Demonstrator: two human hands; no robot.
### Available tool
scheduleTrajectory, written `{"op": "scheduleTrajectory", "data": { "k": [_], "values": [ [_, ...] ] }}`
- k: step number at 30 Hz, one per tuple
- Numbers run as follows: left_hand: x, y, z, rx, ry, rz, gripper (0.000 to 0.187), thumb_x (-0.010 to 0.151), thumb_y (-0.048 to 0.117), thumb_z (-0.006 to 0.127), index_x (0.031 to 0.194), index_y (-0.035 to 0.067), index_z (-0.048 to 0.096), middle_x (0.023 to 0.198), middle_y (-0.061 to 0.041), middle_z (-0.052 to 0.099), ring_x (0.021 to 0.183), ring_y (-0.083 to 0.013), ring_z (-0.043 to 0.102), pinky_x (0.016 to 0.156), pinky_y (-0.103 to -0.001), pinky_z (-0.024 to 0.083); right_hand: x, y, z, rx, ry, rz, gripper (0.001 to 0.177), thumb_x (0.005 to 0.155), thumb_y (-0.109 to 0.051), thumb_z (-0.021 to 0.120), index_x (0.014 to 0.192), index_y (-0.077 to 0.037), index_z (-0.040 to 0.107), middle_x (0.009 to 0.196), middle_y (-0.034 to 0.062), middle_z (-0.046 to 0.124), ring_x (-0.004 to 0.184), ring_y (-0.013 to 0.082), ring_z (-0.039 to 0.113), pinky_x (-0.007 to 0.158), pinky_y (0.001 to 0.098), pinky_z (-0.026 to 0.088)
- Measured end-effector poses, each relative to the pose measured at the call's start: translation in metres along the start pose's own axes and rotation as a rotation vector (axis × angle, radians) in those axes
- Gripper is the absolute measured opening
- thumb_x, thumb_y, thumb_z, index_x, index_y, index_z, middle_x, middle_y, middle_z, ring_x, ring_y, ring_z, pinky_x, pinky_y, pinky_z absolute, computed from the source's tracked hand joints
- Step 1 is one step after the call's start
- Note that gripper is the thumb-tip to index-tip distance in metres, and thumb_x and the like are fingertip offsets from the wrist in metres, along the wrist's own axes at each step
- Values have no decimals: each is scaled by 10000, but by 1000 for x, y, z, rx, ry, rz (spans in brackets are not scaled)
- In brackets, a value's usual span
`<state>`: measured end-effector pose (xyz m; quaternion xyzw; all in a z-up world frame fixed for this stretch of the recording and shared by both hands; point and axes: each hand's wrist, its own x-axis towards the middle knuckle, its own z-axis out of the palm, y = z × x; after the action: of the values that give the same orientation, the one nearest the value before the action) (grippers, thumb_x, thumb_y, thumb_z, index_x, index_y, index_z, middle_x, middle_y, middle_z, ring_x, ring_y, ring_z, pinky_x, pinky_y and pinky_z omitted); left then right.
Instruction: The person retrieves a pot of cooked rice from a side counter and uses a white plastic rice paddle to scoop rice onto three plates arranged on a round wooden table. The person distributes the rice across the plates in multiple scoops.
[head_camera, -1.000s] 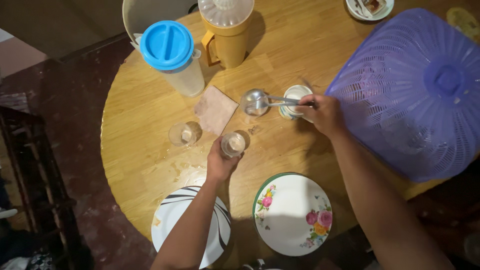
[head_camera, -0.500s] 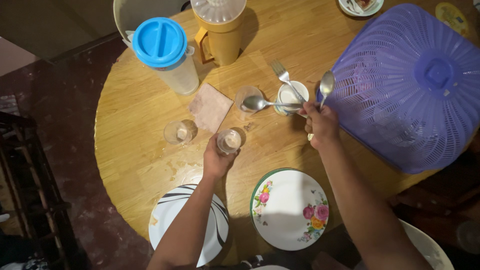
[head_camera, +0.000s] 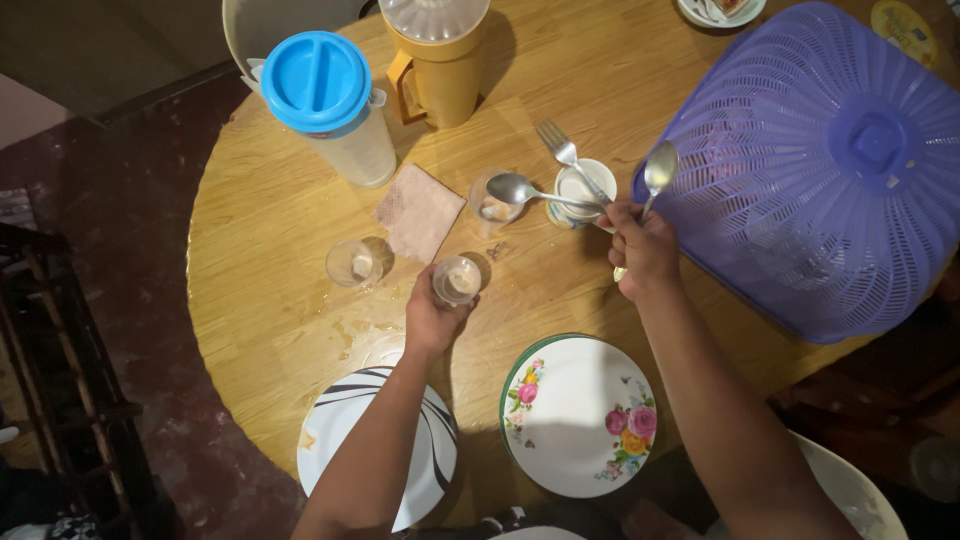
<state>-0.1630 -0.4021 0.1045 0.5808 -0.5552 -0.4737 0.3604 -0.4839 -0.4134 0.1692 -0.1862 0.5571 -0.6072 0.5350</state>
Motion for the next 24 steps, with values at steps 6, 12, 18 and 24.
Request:
{"op": "scheduleTrajectory", "data": {
  "k": [6, 12, 18, 24],
  "values": [
    [0, 1, 1, 46, 15, -17, 701, 720, 130, 898, 1314, 49, 536, 1190, -137, 721, 1120, -240, 703, 949, -349, 558, -3, -6, -3, 15, 20, -58, 114, 979, -145, 713, 941, -83, 625, 755, -14, 640, 443, -2, 326, 385, 212, 212],
    [0, 0, 1, 32, 9, -13, 703, 713, 105, 890, 1313, 40, 531, 1187, -138, 718, 1119, -241, 699, 951, -348, 556, -6, -9, 0, -225, 30, -247, 83, 946, -133, 727, 944, -62, 684, 816, 16, 710, 554, 12, 470, 493, 202, 346],
    [0, -2, 2, -27, 7, 19, 685, 726, 68, 860, 1322, 35, 524, 1182, -130, 720, 1115, -231, 703, 951, -346, 561, -4, -4, 25, -710, 19, -575, 124, 932, -140, 757, 939, -18, 731, 836, 45, 742, 753, 123, 667, 718, 270, 534],
    [0, -3, 2, 38, 23, 24, 712, 716, 77, 885, 1326, 34, 520, 1169, -138, 722, 1097, -235, 704, 940, -344, 557, -1, -7, 51, -969, -62, -735, 159, 911, -165, 758, 951, -15, 722, 835, 155, 736, 756, 249, 735, 671, 355, 562]
  ]
}}
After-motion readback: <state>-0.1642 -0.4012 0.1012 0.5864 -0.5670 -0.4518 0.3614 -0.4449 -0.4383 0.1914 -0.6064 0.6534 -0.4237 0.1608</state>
